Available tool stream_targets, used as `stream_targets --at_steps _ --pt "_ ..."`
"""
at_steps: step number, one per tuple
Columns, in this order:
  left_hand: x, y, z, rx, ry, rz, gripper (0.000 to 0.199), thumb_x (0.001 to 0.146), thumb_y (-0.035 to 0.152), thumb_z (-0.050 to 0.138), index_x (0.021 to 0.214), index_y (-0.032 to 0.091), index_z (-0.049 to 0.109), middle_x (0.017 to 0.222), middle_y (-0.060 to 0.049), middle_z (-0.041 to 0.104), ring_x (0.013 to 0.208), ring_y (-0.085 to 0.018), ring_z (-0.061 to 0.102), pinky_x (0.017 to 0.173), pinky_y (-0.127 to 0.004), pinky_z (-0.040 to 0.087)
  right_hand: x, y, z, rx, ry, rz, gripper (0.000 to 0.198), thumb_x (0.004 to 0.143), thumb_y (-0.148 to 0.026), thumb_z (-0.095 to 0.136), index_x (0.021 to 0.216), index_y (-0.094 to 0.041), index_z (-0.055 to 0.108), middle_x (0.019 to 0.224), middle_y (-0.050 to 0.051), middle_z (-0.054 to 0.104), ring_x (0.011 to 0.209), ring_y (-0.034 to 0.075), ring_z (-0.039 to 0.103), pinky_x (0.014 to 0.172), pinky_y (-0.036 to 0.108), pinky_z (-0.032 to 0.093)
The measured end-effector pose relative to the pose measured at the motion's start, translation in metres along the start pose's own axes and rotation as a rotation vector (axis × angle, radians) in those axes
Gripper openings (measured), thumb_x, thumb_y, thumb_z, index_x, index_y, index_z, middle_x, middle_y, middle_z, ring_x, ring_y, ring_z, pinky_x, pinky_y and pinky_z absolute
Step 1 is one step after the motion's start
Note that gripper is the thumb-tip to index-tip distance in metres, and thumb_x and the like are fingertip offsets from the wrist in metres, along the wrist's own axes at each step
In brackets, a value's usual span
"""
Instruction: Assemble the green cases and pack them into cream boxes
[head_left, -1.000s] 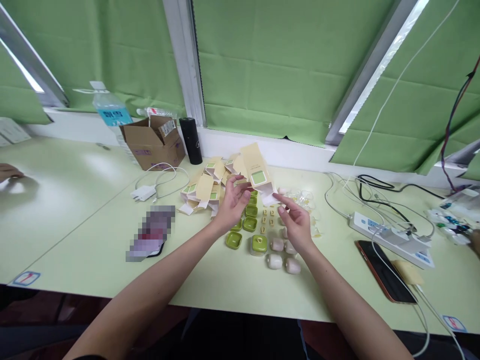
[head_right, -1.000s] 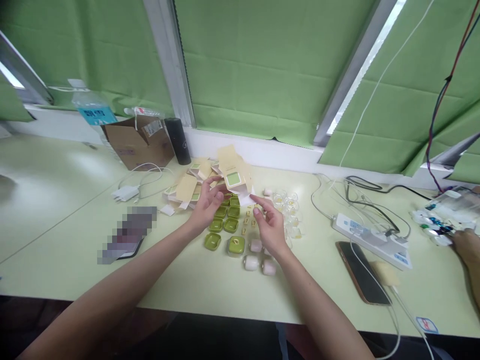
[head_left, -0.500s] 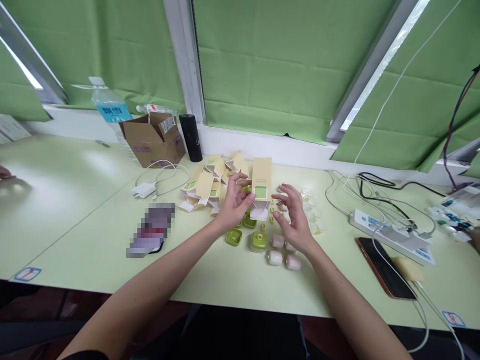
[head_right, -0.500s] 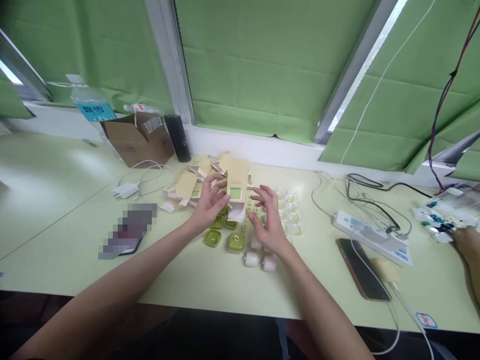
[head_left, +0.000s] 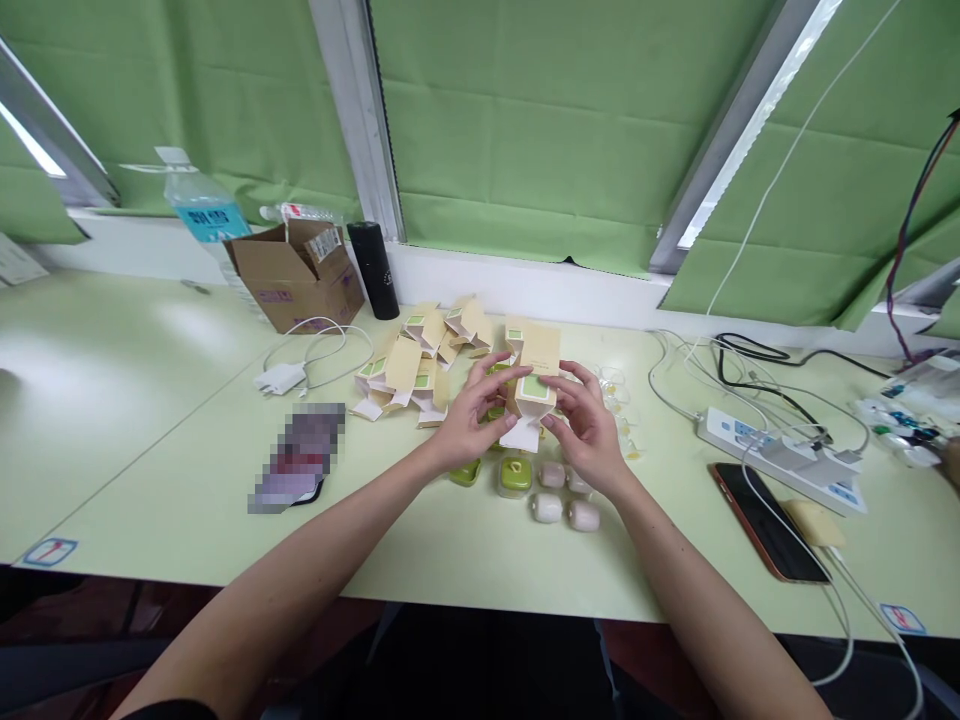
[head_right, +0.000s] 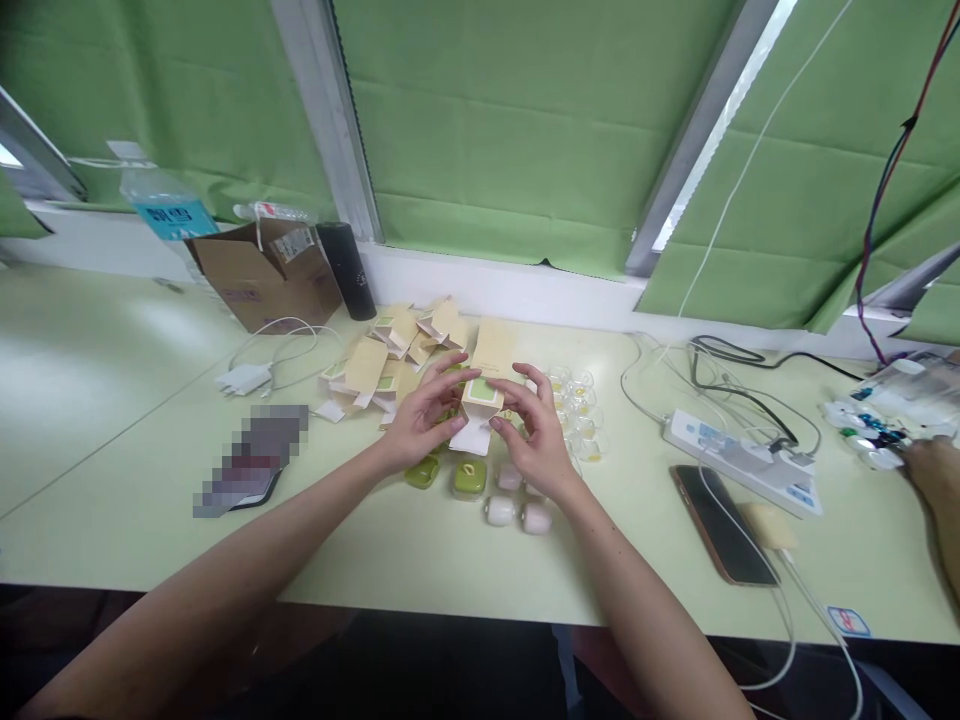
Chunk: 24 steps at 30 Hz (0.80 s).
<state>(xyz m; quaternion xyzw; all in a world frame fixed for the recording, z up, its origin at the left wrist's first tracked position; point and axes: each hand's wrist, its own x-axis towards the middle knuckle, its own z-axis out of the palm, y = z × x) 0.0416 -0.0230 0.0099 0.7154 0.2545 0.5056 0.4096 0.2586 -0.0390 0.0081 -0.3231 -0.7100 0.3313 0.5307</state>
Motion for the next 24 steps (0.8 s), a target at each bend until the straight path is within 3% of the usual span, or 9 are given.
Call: stream_targets --at_steps 7,11,15,18,21,24 --pt "-0.003 0.003 0.015 0.105 0.163 -0.027 0.039 0.095 0.033 0.070 0.134 0.030 0.067 0.157 -0.013 0.039 0.087 -0.013 0.063 0.087 -0.040 0.062 -0.003 -0.003 0.014 0.029 0.094 0.027 0.032 0.096 -0.033 0.072 0.128 -0.036 0.070 0.151 0.008 0.039 0.090 0.015 0.070 0.091 0.044 0.066" --pt "-0.005 0.001 0.016 0.111 0.159 -0.049 0.040 0.096 0.035 0.069 0.135 0.031 0.067 0.153 -0.012 0.042 0.084 -0.012 0.060 0.088 -0.041 0.062 -0.005 -0.003 0.020 0.032 0.160 0.053 0.027 0.096 -0.033 0.071 0.124 -0.035 0.072 0.148 0.008 0.042 0.085 0.013 0.070 0.087 0.042 0.066" --pt "-0.004 -0.003 0.008 -0.064 0.010 -0.027 0.055 0.094 0.044 0.070 0.148 0.036 0.059 0.160 -0.012 0.035 0.117 -0.026 0.063 0.102 -0.048 0.058 -0.003 -0.005 0.017 0.032 0.189 0.084 0.028 0.094 -0.033 0.073 0.122 -0.033 0.072 0.147 0.008 0.044 0.082 0.012 0.069 0.083 0.040 0.065" --pt "-0.001 -0.007 0.003 -0.224 -0.124 -0.004 0.072 0.089 0.049 0.075 0.156 0.038 0.050 0.167 -0.010 0.027 0.141 -0.037 0.051 0.113 -0.053 0.052 0.000 -0.006 0.013 0.065 0.208 0.092 0.029 0.092 -0.033 0.075 0.121 -0.033 0.073 0.145 0.008 0.045 0.085 0.013 0.070 0.080 0.038 0.064" --pt "0.001 -0.009 0.002 -0.263 -0.179 -0.010 0.087 0.083 0.053 0.081 0.160 0.037 0.044 0.171 -0.010 0.022 0.151 -0.040 0.040 0.120 -0.054 0.045 0.002 -0.006 0.012 0.093 0.225 0.100 0.030 0.090 -0.034 0.077 0.120 -0.032 0.073 0.143 0.008 0.046 0.085 0.013 0.070 0.077 0.036 0.064" --pt "0.000 -0.010 0.005 -0.214 -0.150 -0.028 0.094 0.079 0.051 0.086 0.161 0.038 0.042 0.171 -0.011 0.021 0.149 -0.039 0.044 0.118 -0.054 0.048 0.002 -0.006 0.012 0.086 0.226 0.111 0.031 0.089 -0.035 0.077 0.120 -0.032 0.073 0.142 0.008 0.046 0.084 0.013 0.069 0.078 0.037 0.064"
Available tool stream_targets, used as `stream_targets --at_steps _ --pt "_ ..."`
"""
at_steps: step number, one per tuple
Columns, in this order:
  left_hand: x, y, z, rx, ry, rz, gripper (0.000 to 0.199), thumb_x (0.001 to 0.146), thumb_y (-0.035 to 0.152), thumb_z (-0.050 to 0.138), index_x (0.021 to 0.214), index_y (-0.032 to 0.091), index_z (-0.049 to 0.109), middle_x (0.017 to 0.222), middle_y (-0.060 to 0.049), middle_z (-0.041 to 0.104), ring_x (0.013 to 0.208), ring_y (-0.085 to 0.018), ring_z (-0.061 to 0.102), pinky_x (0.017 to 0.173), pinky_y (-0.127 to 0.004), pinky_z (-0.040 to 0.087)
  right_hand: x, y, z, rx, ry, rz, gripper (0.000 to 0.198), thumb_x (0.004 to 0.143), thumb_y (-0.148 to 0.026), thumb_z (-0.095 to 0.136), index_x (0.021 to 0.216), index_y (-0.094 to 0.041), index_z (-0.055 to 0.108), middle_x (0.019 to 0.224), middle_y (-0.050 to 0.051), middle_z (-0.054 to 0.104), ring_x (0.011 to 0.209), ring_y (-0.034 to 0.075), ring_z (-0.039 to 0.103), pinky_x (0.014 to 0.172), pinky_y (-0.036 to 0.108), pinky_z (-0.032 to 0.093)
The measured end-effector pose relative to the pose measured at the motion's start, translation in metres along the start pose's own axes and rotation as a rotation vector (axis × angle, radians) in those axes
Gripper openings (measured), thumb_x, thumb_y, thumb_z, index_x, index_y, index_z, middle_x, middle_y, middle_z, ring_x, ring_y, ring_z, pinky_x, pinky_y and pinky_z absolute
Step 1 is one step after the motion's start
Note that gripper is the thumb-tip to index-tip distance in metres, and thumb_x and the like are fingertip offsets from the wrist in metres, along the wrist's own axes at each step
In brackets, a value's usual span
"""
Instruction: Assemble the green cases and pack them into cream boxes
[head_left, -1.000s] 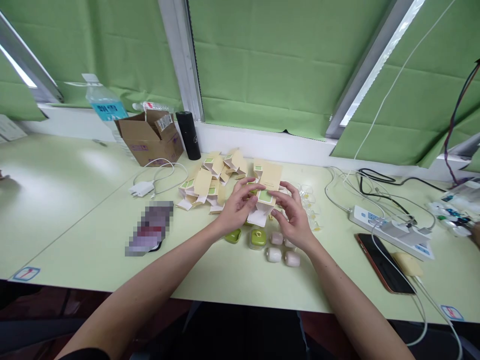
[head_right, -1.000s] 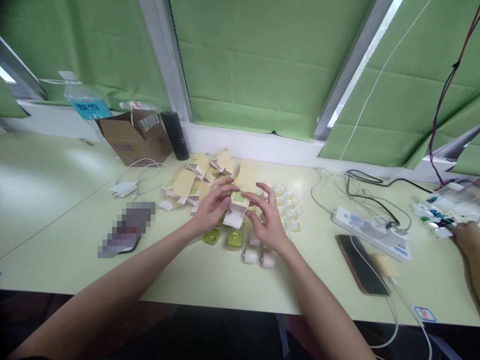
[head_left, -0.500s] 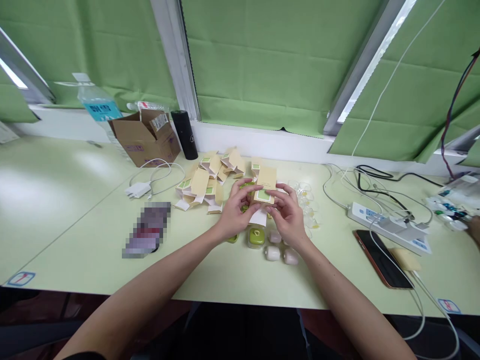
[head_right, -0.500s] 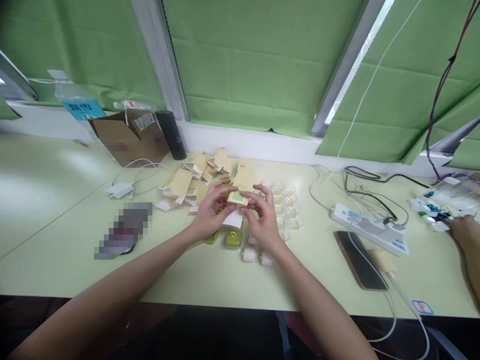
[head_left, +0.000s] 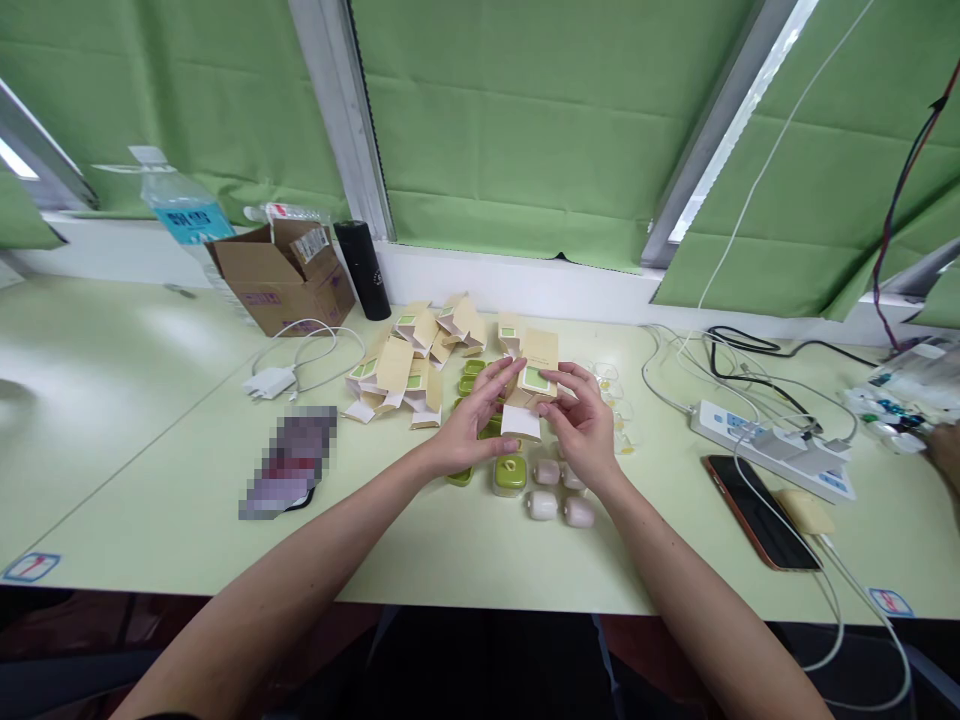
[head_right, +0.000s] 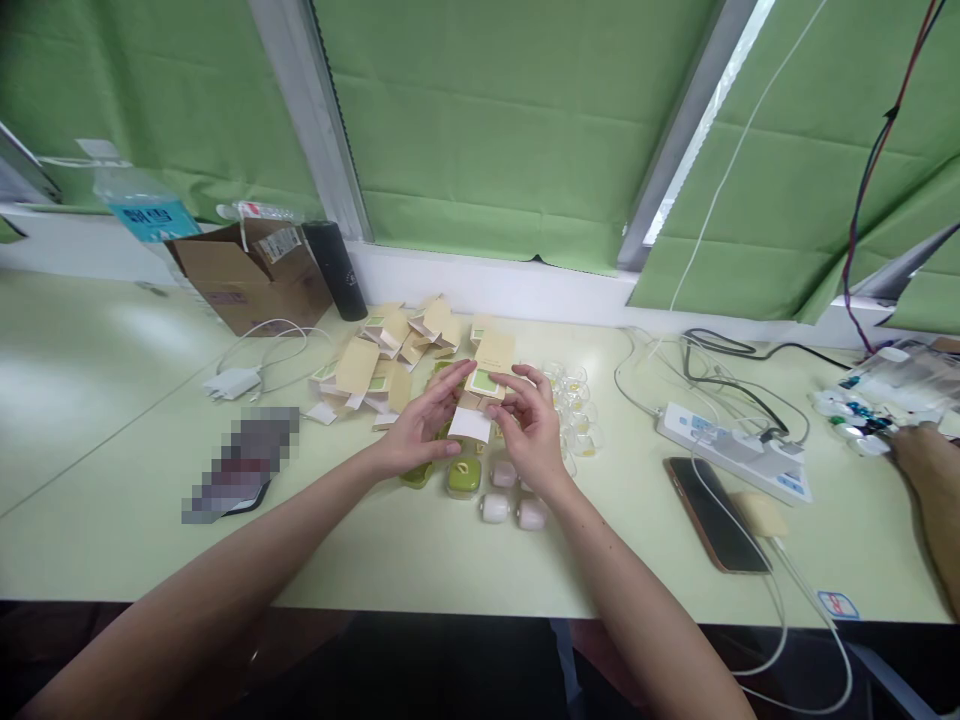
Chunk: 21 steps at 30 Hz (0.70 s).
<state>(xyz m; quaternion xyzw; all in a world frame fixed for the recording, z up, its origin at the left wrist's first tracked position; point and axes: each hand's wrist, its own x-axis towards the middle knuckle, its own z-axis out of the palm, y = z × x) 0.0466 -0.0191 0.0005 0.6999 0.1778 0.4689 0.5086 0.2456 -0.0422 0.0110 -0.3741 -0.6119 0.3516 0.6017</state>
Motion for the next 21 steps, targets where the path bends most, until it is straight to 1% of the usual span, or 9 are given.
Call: stream_targets --at_steps 1,4,7,9,13,17,21 --pt "-0.0002 -0.0001 0.0015 0.020 0.026 -0.007 0.092 0.080 0.050 0.086 0.160 0.038 0.043 0.170 -0.011 0.021 0.146 -0.037 0.047 0.117 -0.053 0.049 -0.0004 0.0003 0.0002 -0.007 -0.003 -0.001 0.032 0.089 -0.035 0.077 0.121 -0.032 0.073 0.143 0.008 0.046 0.085 0.013 0.070 0.080 0.038 0.064" --pt "-0.0006 0.0007 0.0063 0.056 0.120 -0.021 0.075 0.087 0.048 0.080 0.154 0.036 0.049 0.165 -0.012 0.028 0.134 -0.030 0.056 0.114 -0.049 0.052 -0.0021 0.0012 -0.0001 -0.032 -0.027 -0.017 0.035 0.091 -0.038 0.076 0.125 -0.033 0.072 0.146 0.008 0.043 0.086 0.014 0.069 0.088 0.042 0.065" --pt "0.0000 0.0029 0.0098 0.070 0.194 -0.016 0.063 0.090 0.051 0.076 0.146 0.031 0.055 0.160 -0.013 0.033 0.121 -0.025 0.062 0.107 -0.044 0.056 -0.0037 0.0015 -0.0017 -0.062 -0.091 -0.046 0.037 0.095 -0.042 0.072 0.131 -0.034 0.070 0.150 0.009 0.040 0.089 0.015 0.069 0.091 0.045 0.065" --pt "0.0007 0.0045 0.0109 0.068 0.225 -0.011 0.058 0.091 0.051 0.075 0.141 0.029 0.056 0.158 -0.013 0.034 0.116 -0.023 0.064 0.102 -0.041 0.057 -0.0046 0.0009 -0.0028 -0.077 -0.133 -0.066 0.037 0.097 -0.042 0.068 0.134 -0.036 0.069 0.151 0.009 0.038 0.093 0.016 0.068 0.093 0.046 0.064" --pt "0.0013 0.0065 0.0111 0.084 0.266 -0.003 0.053 0.091 0.051 0.075 0.134 0.028 0.056 0.155 -0.013 0.037 0.116 -0.023 0.064 0.099 -0.038 0.057 -0.0060 -0.0013 -0.0030 -0.066 -0.175 -0.090 0.037 0.100 -0.043 0.064 0.137 -0.038 0.068 0.152 0.009 0.036 0.095 0.017 0.068 0.095 0.048 0.063" --pt "0.0009 0.0075 0.0110 0.072 0.269 0.019 0.049 0.091 0.049 0.075 0.130 0.027 0.056 0.151 -0.011 0.040 0.114 -0.022 0.064 0.097 -0.036 0.056 -0.0069 -0.0025 -0.0016 -0.071 -0.184 -0.087 0.041 0.099 -0.048 0.065 0.138 -0.037 0.068 0.154 0.010 0.036 0.098 0.019 0.068 0.099 0.050 0.062" --pt "0.0009 0.0091 0.0115 0.063 0.270 0.020 0.049 0.090 0.049 0.076 0.129 0.026 0.056 0.150 -0.011 0.041 0.112 -0.021 0.064 0.095 -0.036 0.056 -0.0071 -0.0019 -0.0003 -0.086 -0.181 -0.096 0.042 0.097 -0.049 0.067 0.138 -0.036 0.068 0.154 0.010 0.036 0.109 0.023 0.067 0.101 0.050 0.062"
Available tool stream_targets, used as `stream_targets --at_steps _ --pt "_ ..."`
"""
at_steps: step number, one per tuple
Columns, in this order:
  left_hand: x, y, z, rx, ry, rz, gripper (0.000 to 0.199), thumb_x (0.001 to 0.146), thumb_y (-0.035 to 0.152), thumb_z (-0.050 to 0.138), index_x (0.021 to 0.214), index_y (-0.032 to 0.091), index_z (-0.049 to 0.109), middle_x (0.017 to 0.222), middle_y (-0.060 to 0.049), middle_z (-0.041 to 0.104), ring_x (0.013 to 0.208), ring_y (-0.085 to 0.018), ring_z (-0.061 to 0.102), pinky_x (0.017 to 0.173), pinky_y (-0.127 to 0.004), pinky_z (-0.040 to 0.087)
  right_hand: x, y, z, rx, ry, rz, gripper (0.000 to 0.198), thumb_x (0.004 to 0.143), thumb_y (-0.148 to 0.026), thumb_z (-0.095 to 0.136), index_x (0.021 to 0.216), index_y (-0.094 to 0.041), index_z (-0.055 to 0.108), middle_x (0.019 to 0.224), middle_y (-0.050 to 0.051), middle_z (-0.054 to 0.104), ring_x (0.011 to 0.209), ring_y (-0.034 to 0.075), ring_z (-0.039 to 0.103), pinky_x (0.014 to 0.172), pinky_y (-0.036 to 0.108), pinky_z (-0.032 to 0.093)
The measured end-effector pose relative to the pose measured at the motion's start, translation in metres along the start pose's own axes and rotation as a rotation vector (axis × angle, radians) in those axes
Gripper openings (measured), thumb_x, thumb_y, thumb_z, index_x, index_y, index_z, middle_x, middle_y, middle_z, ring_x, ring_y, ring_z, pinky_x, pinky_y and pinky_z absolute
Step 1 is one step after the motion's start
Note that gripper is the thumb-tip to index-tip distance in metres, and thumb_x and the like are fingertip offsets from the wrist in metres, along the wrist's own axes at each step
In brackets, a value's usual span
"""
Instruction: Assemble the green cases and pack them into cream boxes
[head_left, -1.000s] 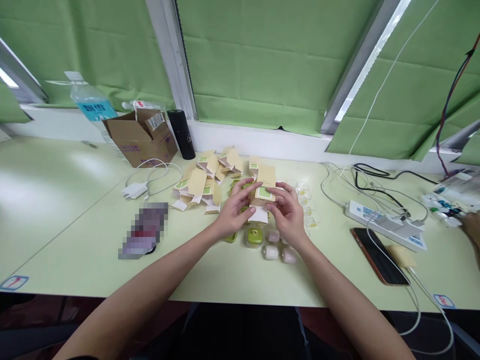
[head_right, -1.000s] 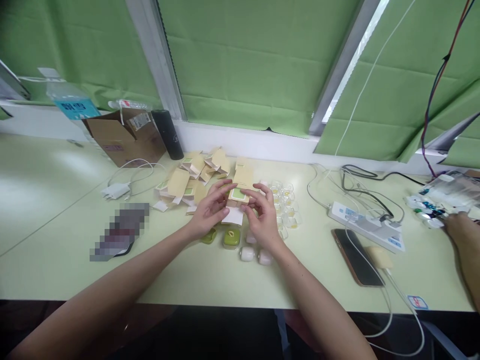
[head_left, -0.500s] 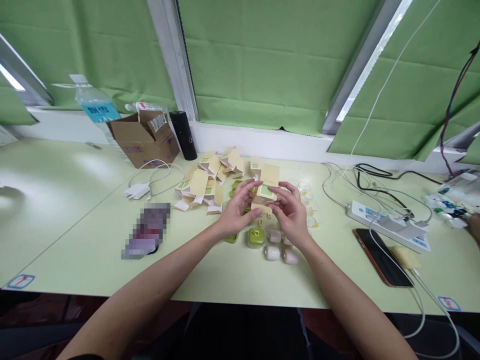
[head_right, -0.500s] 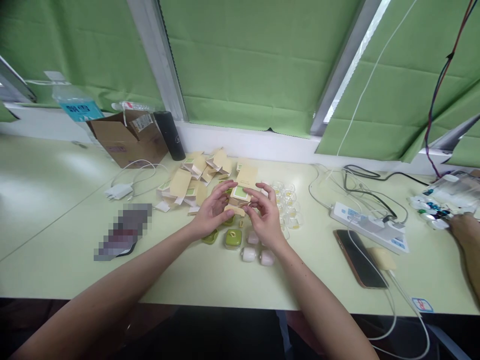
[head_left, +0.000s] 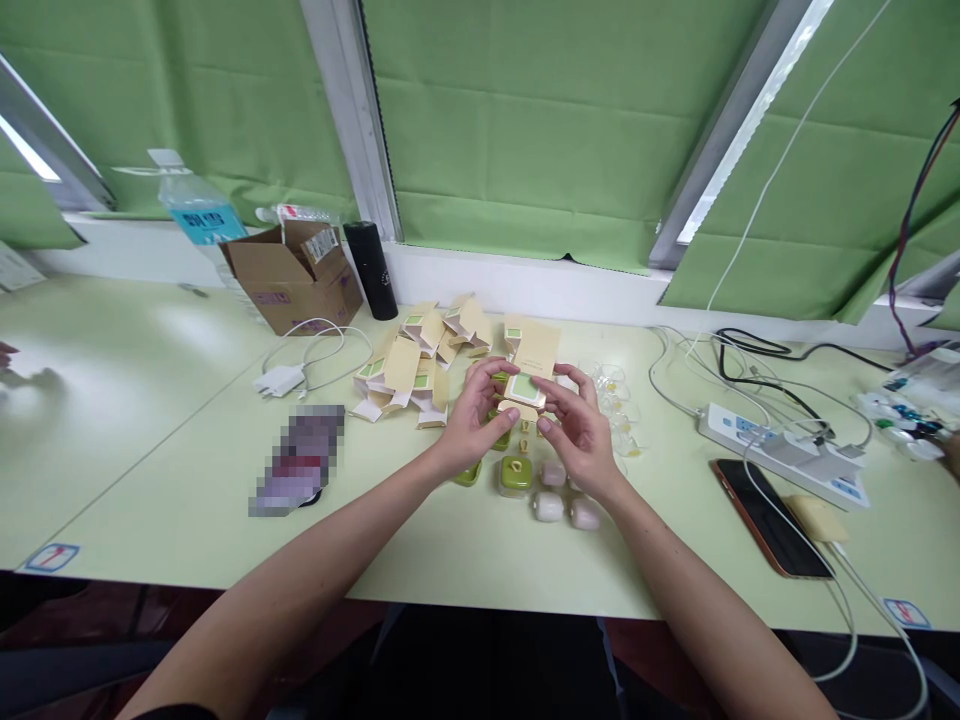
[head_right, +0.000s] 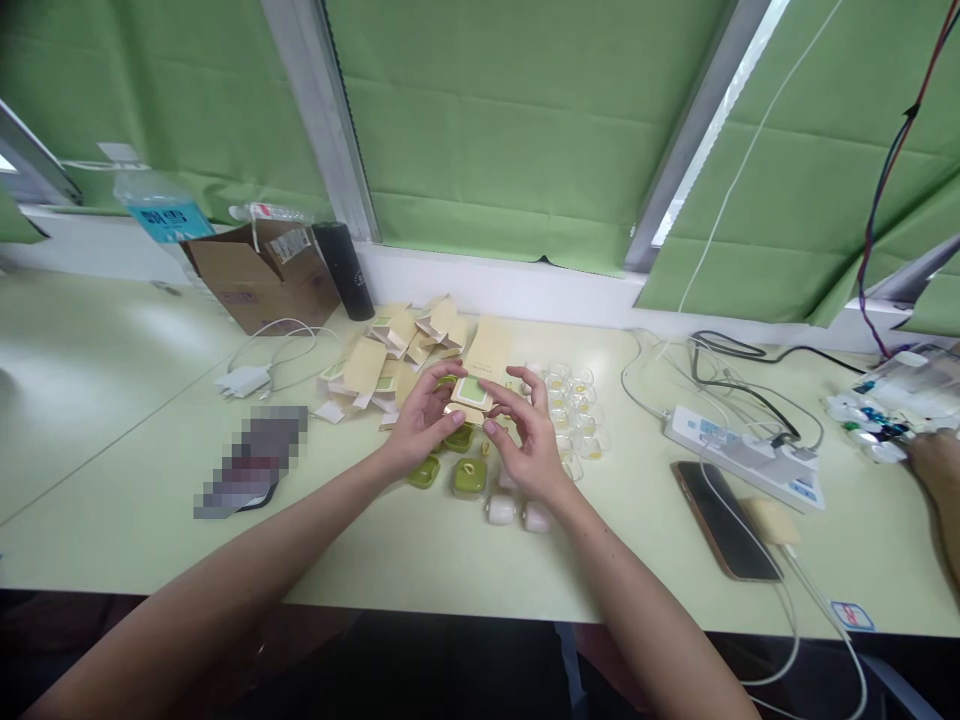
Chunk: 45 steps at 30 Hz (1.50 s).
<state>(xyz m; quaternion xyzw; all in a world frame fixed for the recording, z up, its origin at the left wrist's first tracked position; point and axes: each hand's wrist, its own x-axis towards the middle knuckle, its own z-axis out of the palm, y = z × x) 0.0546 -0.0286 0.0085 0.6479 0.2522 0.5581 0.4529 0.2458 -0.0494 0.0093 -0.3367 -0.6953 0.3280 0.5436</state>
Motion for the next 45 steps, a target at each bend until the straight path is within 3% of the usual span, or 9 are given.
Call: stream_targets --at_steps 10,21,28,33,36,39,45 --pt "0.000 0.000 0.000 0.019 0.027 0.011 0.047 0.091 0.052 0.075 0.126 0.026 0.057 0.149 -0.011 0.041 0.106 -0.019 0.066 0.099 -0.038 0.056 0.001 0.000 0.001 -0.020 0.006 -0.031 0.043 0.095 -0.046 0.072 0.137 -0.037 0.069 0.152 0.010 0.039 0.116 0.025 0.064 0.103 0.051 0.061" --pt "-0.002 -0.009 0.001 0.136 0.085 0.079 0.037 0.091 0.044 0.077 0.121 0.027 0.064 0.145 -0.010 0.039 0.090 -0.013 0.066 0.088 -0.038 0.059 0.001 0.003 0.006 -0.002 0.092 -0.032 0.033 0.092 -0.034 0.076 0.125 -0.038 0.076 0.147 0.008 0.046 0.110 0.023 0.064 0.093 0.046 0.064" --pt "-0.003 -0.007 0.002 0.196 0.107 0.101 0.037 0.093 0.050 0.073 0.116 0.024 0.063 0.142 -0.011 0.042 0.088 -0.014 0.064 0.085 -0.038 0.060 -0.001 0.004 0.007 -0.077 0.105 -0.058 0.028 0.096 -0.031 0.070 0.123 -0.036 0.077 0.145 0.008 0.049 0.105 0.022 0.066 0.087 0.046 0.066" --pt "-0.003 0.000 0.000 0.133 0.038 0.083 0.043 0.098 0.054 0.064 0.131 0.028 0.052 0.147 -0.012 0.042 0.097 -0.017 0.065 0.087 -0.038 0.059 -0.001 0.001 0.005 -0.157 0.092 -0.126 0.029 0.096 -0.031 0.069 0.123 -0.038 0.077 0.142 0.009 0.052 0.130 0.031 0.058 0.094 0.050 0.064" --pt "0.001 -0.001 -0.003 0.044 0.051 0.023 0.055 0.097 0.053 0.066 0.141 0.032 0.039 0.147 -0.012 0.045 0.105 -0.020 0.065 0.089 -0.038 0.059 0.001 -0.001 0.003 -0.180 0.083 -0.155 0.028 0.097 -0.030 0.067 0.122 -0.038 0.077 0.143 0.008 0.048 0.121 0.029 0.063 0.098 0.054 0.063" --pt "0.005 -0.002 -0.005 0.069 0.100 0.008 0.060 0.095 0.050 0.071 0.141 0.031 0.037 0.139 -0.011 0.050 0.116 -0.022 0.063 0.097 -0.040 0.056 0.002 -0.001 0.000 -0.257 0.108 -0.181 0.028 0.098 -0.027 0.065 0.119 -0.040 0.078 0.148 0.007 0.041 0.110 0.026 0.066 0.095 0.056 0.063" --pt "0.000 0.001 0.003 0.193 0.039 0.022 0.061 0.095 0.036 0.071 0.145 0.030 0.038 0.142 -0.013 0.053 0.126 -0.026 0.060 0.099 -0.041 0.053 0.003 0.005 0.001 -0.529 0.121 -0.329 0.038 0.096 -0.019 0.061 0.117 -0.045 0.079 0.146 0.007 0.042 0.128 0.035 0.052 0.095 0.059 0.058"
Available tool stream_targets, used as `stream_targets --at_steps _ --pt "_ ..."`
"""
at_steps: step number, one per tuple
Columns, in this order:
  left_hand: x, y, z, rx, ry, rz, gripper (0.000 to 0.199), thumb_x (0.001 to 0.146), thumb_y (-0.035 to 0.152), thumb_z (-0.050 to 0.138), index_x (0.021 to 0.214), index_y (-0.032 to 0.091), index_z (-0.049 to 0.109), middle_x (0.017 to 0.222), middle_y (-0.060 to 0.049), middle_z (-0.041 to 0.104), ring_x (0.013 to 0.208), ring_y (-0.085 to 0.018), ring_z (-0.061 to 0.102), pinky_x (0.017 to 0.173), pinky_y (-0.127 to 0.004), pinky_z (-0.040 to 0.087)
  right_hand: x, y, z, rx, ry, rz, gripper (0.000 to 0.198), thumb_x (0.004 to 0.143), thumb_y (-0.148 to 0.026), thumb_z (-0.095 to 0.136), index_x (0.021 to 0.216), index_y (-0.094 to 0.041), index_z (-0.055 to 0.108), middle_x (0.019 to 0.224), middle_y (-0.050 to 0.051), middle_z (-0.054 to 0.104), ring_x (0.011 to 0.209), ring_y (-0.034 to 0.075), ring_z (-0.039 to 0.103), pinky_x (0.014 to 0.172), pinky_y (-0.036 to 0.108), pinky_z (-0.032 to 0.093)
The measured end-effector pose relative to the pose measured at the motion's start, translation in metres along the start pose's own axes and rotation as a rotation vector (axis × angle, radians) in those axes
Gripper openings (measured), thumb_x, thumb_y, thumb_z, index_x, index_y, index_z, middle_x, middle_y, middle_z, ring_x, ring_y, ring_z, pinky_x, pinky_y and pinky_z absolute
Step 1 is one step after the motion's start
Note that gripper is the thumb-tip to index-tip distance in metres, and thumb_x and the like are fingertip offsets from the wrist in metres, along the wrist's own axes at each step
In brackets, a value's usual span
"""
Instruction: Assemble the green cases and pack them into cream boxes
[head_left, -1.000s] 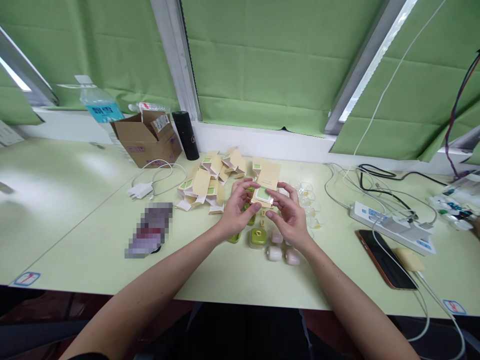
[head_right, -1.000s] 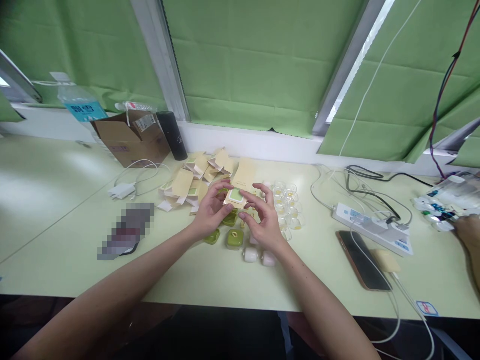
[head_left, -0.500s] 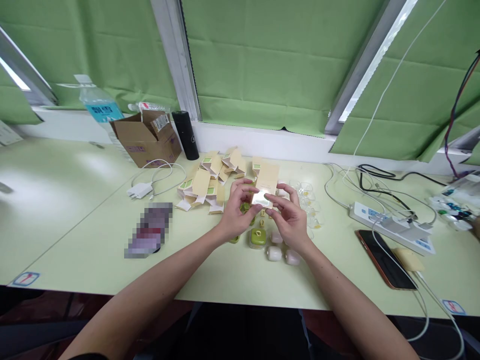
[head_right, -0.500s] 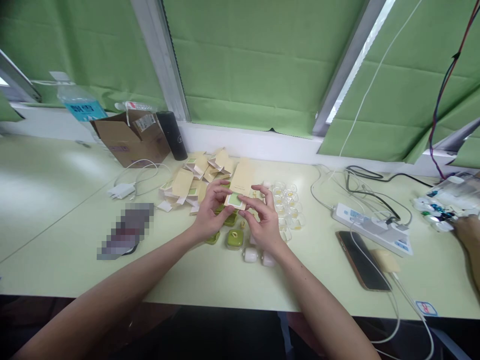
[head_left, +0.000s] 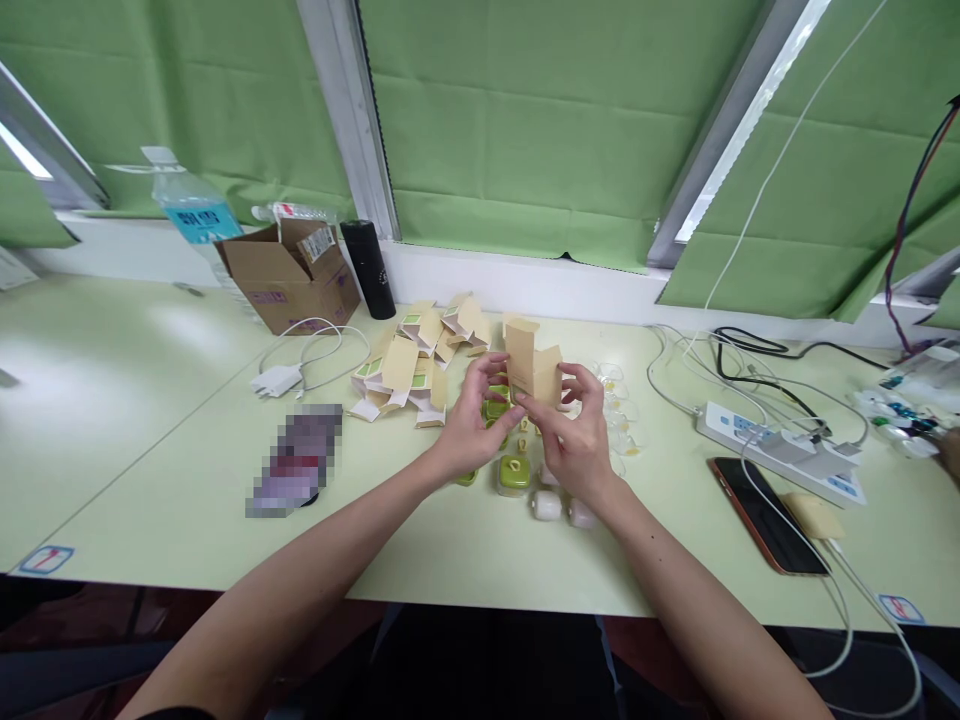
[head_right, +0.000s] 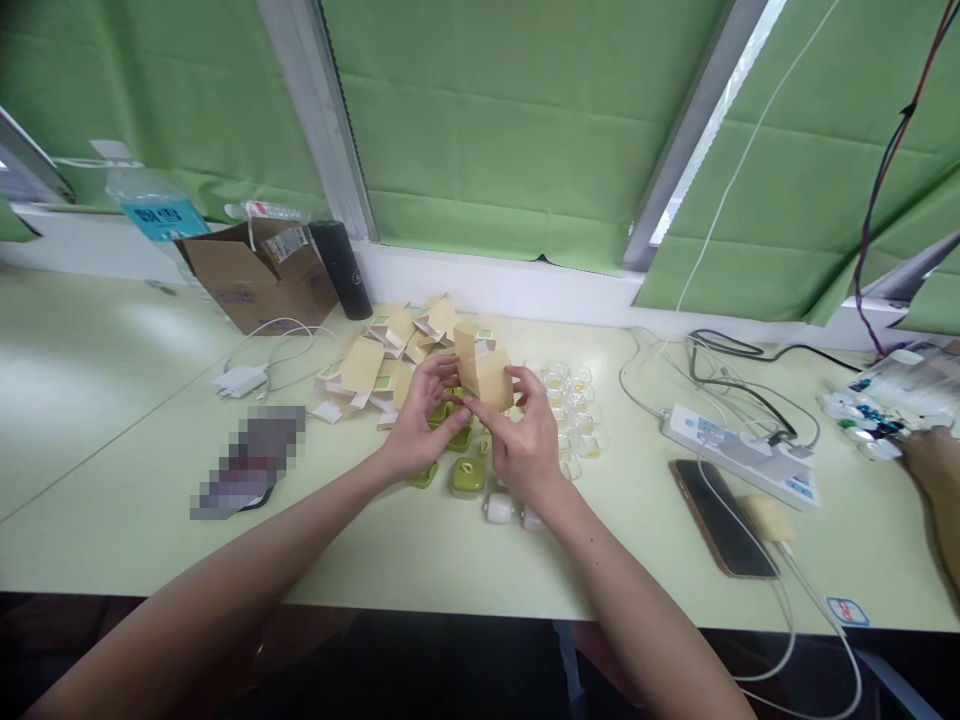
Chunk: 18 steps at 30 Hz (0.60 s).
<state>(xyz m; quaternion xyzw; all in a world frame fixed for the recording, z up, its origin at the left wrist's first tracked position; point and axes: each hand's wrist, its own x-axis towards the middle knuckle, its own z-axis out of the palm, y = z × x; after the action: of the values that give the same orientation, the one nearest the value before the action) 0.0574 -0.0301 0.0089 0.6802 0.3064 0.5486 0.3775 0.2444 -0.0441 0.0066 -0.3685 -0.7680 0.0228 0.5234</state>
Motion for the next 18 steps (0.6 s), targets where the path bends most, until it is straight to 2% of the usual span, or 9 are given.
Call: stream_targets --at_steps 4,8,11,13,15,17,18 --pt "-0.003 0.006 0.005 0.001 -0.043 -0.034 0.067 0.089 0.028 0.076 0.143 0.030 0.038 0.144 -0.013 0.053 0.122 -0.026 0.062 0.095 -0.040 0.054 -0.001 -0.005 0.002 -0.083 -0.044 -0.074 0.046 0.095 -0.016 0.061 0.129 -0.045 0.072 0.150 0.007 0.040 0.140 0.037 0.045 0.102 0.059 0.057" --pt "0.001 0.011 0.001 -0.049 -0.020 -0.086 0.061 0.088 0.029 0.076 0.135 0.029 0.037 0.140 -0.012 0.053 0.116 -0.023 0.065 0.089 -0.036 0.055 0.000 -0.009 0.000 -0.109 -0.129 -0.178 0.061 0.095 -0.010 0.057 0.148 -0.041 0.056 0.156 0.010 0.031 0.145 0.036 0.042 0.108 0.060 0.054" --pt "0.006 0.011 -0.009 -0.119 -0.027 -0.099 0.067 0.087 0.031 0.079 0.134 0.031 0.031 0.136 -0.011 0.055 0.112 -0.022 0.065 0.086 -0.035 0.055 0.001 -0.009 -0.004 -0.058 -0.093 -0.191 0.065 0.095 -0.013 0.058 0.155 -0.034 0.042 0.152 0.014 0.036 0.142 0.035 0.046 0.105 0.057 0.054" --pt "0.011 0.008 -0.018 -0.167 -0.034 -0.113 0.078 0.083 0.032 0.082 0.138 0.033 0.027 0.135 -0.010 0.056 0.109 -0.022 0.066 0.087 -0.036 0.055 0.002 -0.009 -0.008 -0.027 -0.016 -0.155 0.056 0.094 -0.017 0.060 0.147 -0.027 0.046 0.140 0.015 0.048 0.132 0.033 0.053 0.100 0.054 0.054" --pt "0.016 0.003 -0.026 -0.206 -0.017 -0.129 0.088 0.079 0.031 0.085 0.143 0.035 0.024 0.134 -0.010 0.057 0.113 -0.025 0.065 0.089 -0.037 0.055 0.005 -0.012 -0.015 -0.033 -0.046 -0.110 0.035 0.093 -0.023 0.063 0.127 -0.024 0.056 0.123 0.012 0.060 0.116 0.031 0.060 0.093 0.050 0.052" --pt "0.021 -0.003 -0.033 -0.253 0.010 -0.144 0.094 0.074 0.030 0.087 0.144 0.035 0.026 0.133 -0.009 0.059 0.116 -0.027 0.064 0.087 -0.036 0.056 0.009 -0.016 -0.022 -0.079 -0.249 -0.060 0.017 0.093 -0.029 0.067 0.108 -0.023 0.060 0.108 0.008 0.069 0.102 0.028 0.063 0.089 0.047 0.047" --pt "0.023 -0.005 -0.036 -0.282 0.025 -0.156 0.095 0.071 0.029 0.089 0.144 0.034 0.028 0.132 -0.009 0.059 0.117 -0.027 0.063 0.086 -0.036 0.056 0.011 -0.020 -0.025 -0.110 -0.383 -0.032 0.016 0.092 -0.032 0.069 0.103 -0.023 0.062 0.103 0.007 0.072 0.099 0.027 0.063 0.088 0.046 0.044"
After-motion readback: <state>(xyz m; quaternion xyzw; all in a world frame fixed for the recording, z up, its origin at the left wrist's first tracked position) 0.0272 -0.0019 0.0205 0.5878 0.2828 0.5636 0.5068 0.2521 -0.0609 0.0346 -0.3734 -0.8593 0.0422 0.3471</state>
